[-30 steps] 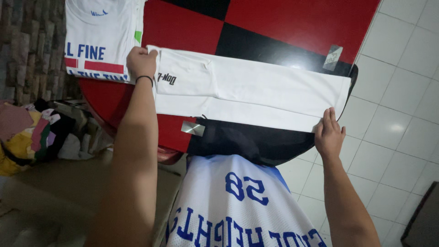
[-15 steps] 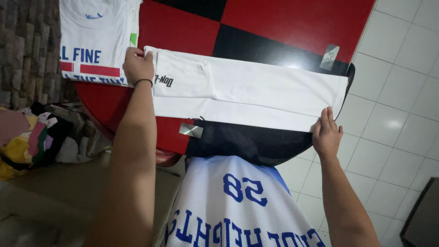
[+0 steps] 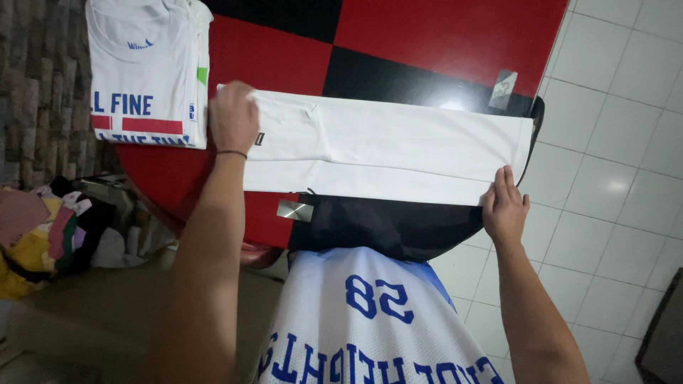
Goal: The person folds a white pair of shorts and then a white t-shirt on a red and black checkered table. They smooth the fabric, fold each item in half multiple times, and place the finished shorts on a stack of folded shirts. The person then unfolds and refolds the t-shirt to adjust the creases.
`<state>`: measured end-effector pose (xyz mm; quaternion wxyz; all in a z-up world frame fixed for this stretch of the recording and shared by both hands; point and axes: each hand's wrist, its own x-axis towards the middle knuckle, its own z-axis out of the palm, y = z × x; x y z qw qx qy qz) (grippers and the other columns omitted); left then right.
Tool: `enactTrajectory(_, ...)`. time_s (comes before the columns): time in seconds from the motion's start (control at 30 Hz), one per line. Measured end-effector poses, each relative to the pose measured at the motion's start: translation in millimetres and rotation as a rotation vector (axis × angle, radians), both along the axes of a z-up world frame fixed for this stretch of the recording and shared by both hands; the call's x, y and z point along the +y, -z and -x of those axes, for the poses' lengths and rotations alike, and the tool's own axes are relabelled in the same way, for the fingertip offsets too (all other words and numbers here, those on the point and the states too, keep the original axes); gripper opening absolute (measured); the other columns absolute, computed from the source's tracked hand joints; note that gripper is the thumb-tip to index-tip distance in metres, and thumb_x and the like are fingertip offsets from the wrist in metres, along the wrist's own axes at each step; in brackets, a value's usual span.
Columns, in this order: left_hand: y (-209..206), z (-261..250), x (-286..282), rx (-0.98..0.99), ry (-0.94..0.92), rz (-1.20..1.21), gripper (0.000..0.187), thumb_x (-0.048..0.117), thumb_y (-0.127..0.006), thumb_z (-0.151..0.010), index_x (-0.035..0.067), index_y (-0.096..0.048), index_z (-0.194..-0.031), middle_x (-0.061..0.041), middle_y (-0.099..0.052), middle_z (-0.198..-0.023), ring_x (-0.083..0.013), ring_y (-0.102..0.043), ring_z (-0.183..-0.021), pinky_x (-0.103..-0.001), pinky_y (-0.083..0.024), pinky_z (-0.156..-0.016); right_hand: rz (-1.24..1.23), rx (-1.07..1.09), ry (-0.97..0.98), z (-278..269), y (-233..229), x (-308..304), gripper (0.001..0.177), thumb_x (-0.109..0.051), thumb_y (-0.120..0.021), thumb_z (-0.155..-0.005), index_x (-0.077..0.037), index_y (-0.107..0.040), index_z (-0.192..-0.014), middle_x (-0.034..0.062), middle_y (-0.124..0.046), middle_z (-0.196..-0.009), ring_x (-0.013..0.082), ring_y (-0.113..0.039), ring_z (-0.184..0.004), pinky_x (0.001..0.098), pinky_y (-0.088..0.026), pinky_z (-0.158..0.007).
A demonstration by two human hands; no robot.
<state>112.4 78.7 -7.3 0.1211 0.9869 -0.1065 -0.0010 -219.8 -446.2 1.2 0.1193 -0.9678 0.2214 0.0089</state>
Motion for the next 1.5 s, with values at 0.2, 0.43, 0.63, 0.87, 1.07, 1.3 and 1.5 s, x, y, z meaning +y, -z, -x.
enactTrajectory(0.2,-7,24,-11,0.211,0.005,-0.122,0.07,0.047,-0.032,-0.108,0.008,-0.018,-0.164,-0.009,-0.015,-0.172,-0.0248,-0.009,-0.158,-0.058,-0.005,-0.125,-0.03,-0.026,-0.011,2,4,-3,0.049,-0.023,-0.048,-0.109,-0.011,-0.048,-0.156,0.0126,-0.044,-0.165,0.034,-0.052,-0.139,0.0694,-0.027,-0.118)
enactTrajectory(0.43,-15,41,-31,0.072,0.139,-0.211,0.076,0.051,-0.027,-0.109,0.003,-0.013,-0.166,-0.015,-0.01,-0.175,-0.0284,-0.005,-0.159,-0.051,-0.003,-0.128,0.263,-0.121,-0.098,-16,6,19,0.061,-0.024,-0.067,-0.095,-0.013,-0.049,-0.152,0.0156,-0.056,-0.157,0.0429,-0.035,-0.155,0.068,-0.017,-0.121)
enactTrajectory(0.63,-6,78,-61,0.218,0.279,-0.088,0.074,0.05,-0.035,-0.106,0.011,-0.018,-0.167,-0.004,-0.015,-0.175,-0.0197,-0.011,-0.161,-0.046,-0.006,-0.131,-0.086,-0.166,-0.439,-110,24,130,0.074,-0.025,-0.059,-0.097,-0.009,-0.033,-0.164,0.0194,-0.035,-0.17,0.0319,-0.022,-0.161,0.0668,-0.007,-0.125)
enactTrajectory(0.87,-27,64,-58,0.265,0.171,-0.107,0.094,0.07,-0.044,-0.094,0.013,-0.016,-0.164,-0.004,-0.012,-0.172,-0.0222,-0.007,-0.157,-0.047,-0.007,-0.127,-0.166,0.113,-0.392,-163,-13,173,0.066,-0.046,-0.035,-0.106,-0.016,-0.025,-0.164,0.005,-0.024,-0.172,0.0284,-0.01,-0.16,0.0592,0.004,-0.125)
enactTrajectory(1.07,-25,63,-60,0.298,0.118,-0.142,0.096,0.077,-0.043,-0.092,0.02,-0.018,-0.165,-0.001,-0.012,-0.173,-0.021,-0.004,-0.158,-0.049,-0.005,-0.129,-0.077,0.121,-0.233,-139,-19,87,0.07,-0.042,-0.039,-0.105,-0.012,-0.021,-0.166,0.0114,-0.017,-0.173,0.0329,-0.005,-0.16,0.0563,0.005,-0.125)
enactTrajectory(1.3,-11,63,-58,0.262,0.127,-0.134,0.097,0.078,-0.045,-0.092,0.019,-0.021,-0.165,-0.003,-0.013,-0.173,-0.0219,-0.004,-0.158,-0.051,-0.007,-0.128,-0.063,0.187,0.025,-98,-33,3,0.074,-0.044,-0.038,-0.105,-0.003,-0.019,-0.164,0.0131,-0.014,-0.173,0.0353,-0.002,-0.16,0.0614,0.006,-0.124)
enactTrajectory(1.5,-7,64,-57,0.222,0.134,-0.128,0.098,0.077,-0.047,-0.092,0.017,-0.023,-0.165,-0.005,-0.015,-0.173,-0.0235,-0.005,-0.158,-0.052,-0.006,-0.127,-0.042,-0.138,-0.147,-126,-4,36,0.079,-0.036,-0.057,-0.104,0.008,-0.026,-0.162,0.0298,-0.019,-0.17,0.0432,-0.009,-0.159,0.0647,-0.008,-0.124)
